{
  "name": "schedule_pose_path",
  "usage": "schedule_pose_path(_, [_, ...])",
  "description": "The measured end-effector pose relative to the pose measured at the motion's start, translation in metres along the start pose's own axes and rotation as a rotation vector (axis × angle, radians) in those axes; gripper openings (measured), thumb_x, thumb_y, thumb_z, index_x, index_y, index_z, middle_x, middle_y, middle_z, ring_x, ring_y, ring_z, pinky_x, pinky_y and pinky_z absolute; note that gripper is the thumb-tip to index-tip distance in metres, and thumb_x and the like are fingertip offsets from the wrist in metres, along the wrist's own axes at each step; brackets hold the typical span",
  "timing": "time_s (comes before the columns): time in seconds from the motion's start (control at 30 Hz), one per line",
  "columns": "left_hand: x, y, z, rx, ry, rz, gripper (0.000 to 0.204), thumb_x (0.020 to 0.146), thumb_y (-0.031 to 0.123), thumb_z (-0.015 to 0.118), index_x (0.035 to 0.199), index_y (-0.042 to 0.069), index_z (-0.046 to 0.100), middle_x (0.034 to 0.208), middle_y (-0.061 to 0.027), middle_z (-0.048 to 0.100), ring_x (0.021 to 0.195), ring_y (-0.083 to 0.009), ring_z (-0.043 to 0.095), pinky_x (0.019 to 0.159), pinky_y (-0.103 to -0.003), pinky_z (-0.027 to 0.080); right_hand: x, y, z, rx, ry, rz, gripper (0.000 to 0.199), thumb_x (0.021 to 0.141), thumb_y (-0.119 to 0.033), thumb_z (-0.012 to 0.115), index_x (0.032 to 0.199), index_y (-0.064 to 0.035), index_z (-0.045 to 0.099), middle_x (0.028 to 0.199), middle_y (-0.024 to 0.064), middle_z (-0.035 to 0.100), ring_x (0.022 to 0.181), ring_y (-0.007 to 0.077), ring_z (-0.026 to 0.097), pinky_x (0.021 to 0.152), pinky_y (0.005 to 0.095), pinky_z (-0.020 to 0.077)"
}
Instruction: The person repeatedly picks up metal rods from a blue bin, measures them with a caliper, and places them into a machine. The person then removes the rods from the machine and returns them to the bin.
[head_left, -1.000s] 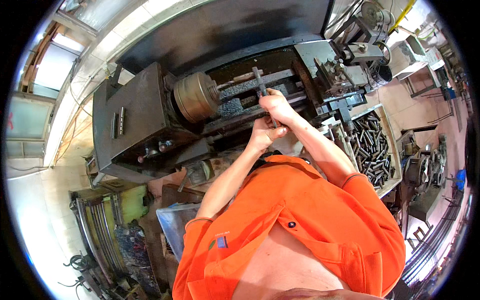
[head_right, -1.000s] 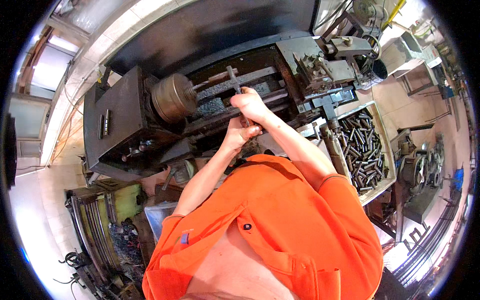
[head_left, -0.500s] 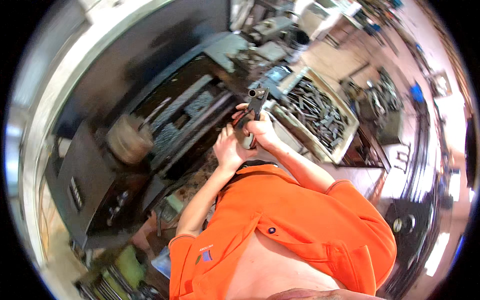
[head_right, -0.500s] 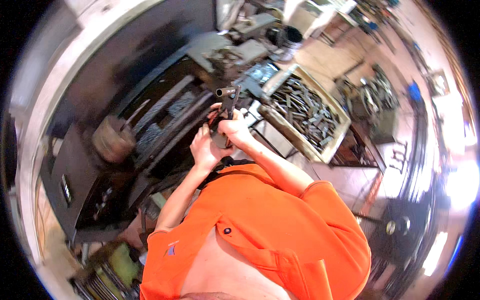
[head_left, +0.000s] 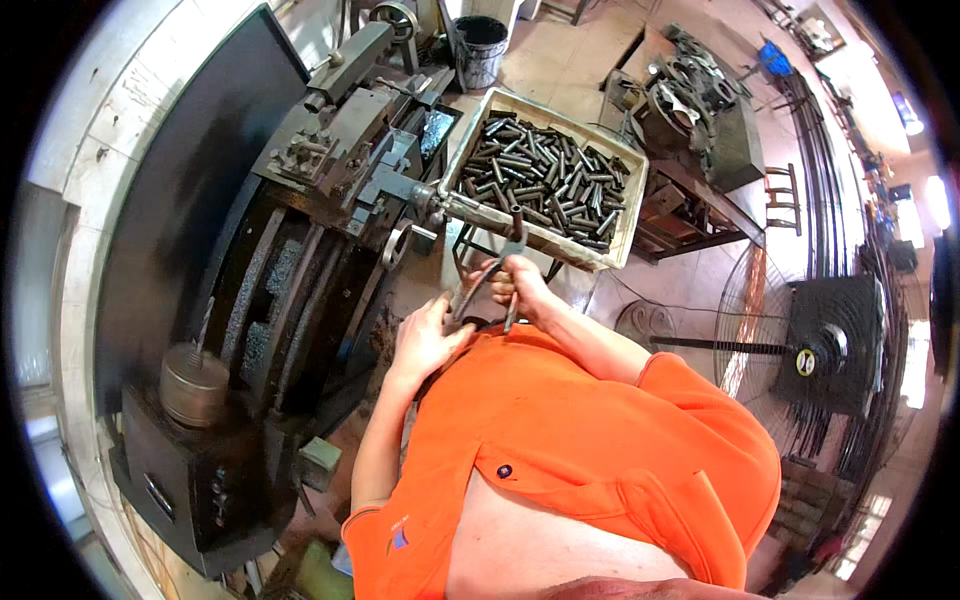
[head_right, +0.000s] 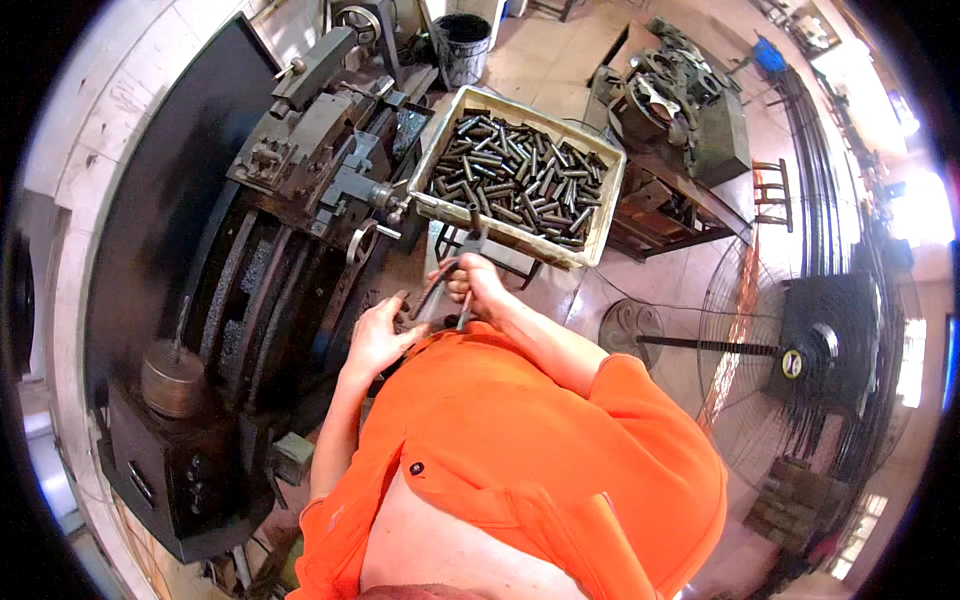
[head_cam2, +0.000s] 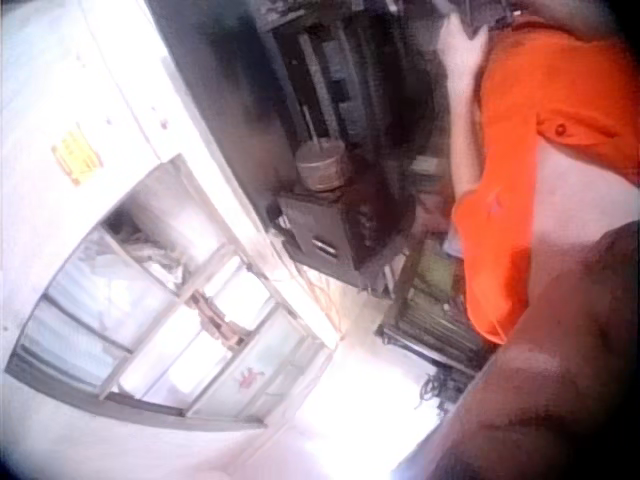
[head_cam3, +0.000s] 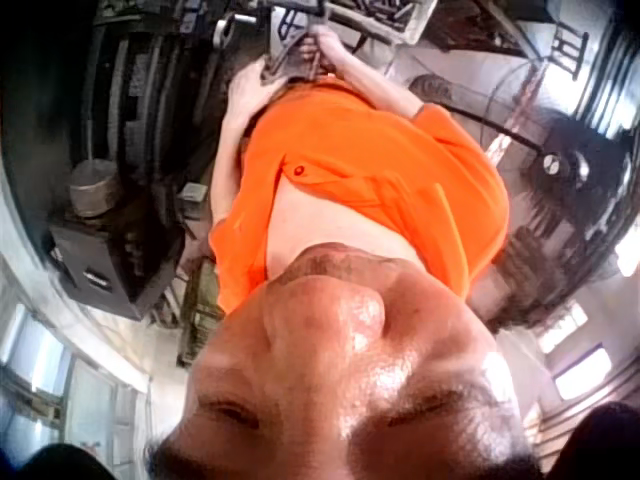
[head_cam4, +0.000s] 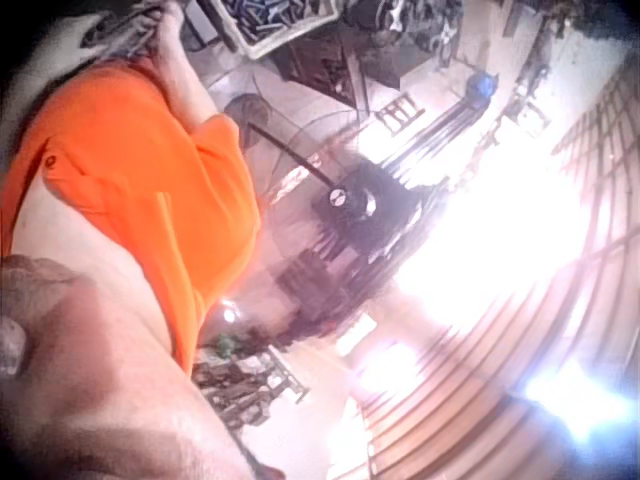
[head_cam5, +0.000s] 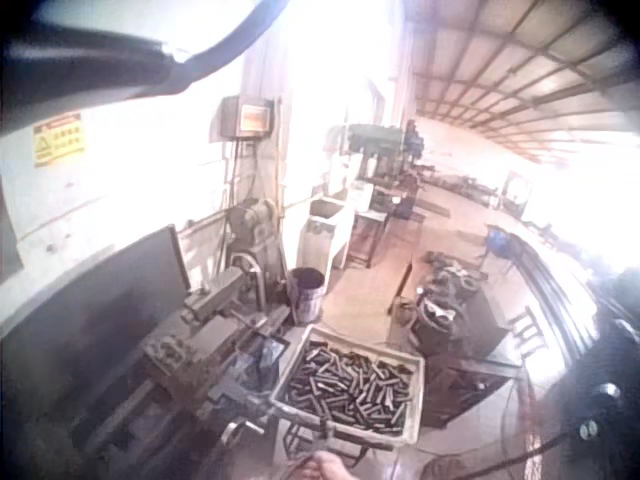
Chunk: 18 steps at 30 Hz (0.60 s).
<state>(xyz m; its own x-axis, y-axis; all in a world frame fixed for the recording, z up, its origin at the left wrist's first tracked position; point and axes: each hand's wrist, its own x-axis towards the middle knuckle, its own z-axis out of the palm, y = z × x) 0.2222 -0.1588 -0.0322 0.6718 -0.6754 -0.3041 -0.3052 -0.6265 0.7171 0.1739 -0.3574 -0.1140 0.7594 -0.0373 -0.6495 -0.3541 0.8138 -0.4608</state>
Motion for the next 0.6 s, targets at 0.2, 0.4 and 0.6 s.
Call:
schedule_pose_path(0.2, [-0.031,-0.028,0.02,0.155,0.27,-0.214,0.044,0.071,0.037,0.061,0.095,0.0,0.055,0.09,-0.0198,0.059,0.086,-0.035,0.057,0.072,-0.042,0.046,0.018,-0.084,-0.107,-0.01,-0.154,0.054,0.042,0.087,-0.025,0.036,0.108,0.0093,0.047,0.052,-0.0056,0.03,0.042,0.0053,0.027,0.04,0.0208,0.0273])
schedule_pose_path(0.4, [-0.085,-0.041,0.061,0.104,0.374,-0.428,0.039,0.07,0.036,0.062,0.08,-0.001,0.055,0.078,-0.0184,0.06,0.079,-0.0333,0.06,0.066,-0.043,0.049,0.027,-0.095,-0.102,-0.093,-0.115,0.257,0.06,0.084,-0.042,0.036,0.12,0.0053,0.042,0.124,0.0217,0.047,0.062,0.0147,0.055,0.044,0.0213,0.0379])
schedule_pose_path(0.6, [-0.143,-0.04,0.102,-0.09,0.572,-0.625,0.036,0.07,0.029,0.064,0.088,-0.002,0.059,0.082,-0.0185,0.062,0.078,-0.0326,0.061,0.068,-0.042,0.05,-0.001,-0.004,-0.028,-0.275,-0.255,0.532,0.046,0.086,-0.026,0.046,0.112,0.0118,0.044,0.101,0.0195,0.055,0.045,0.006,0.033,0.043,0.0206,0.0328])
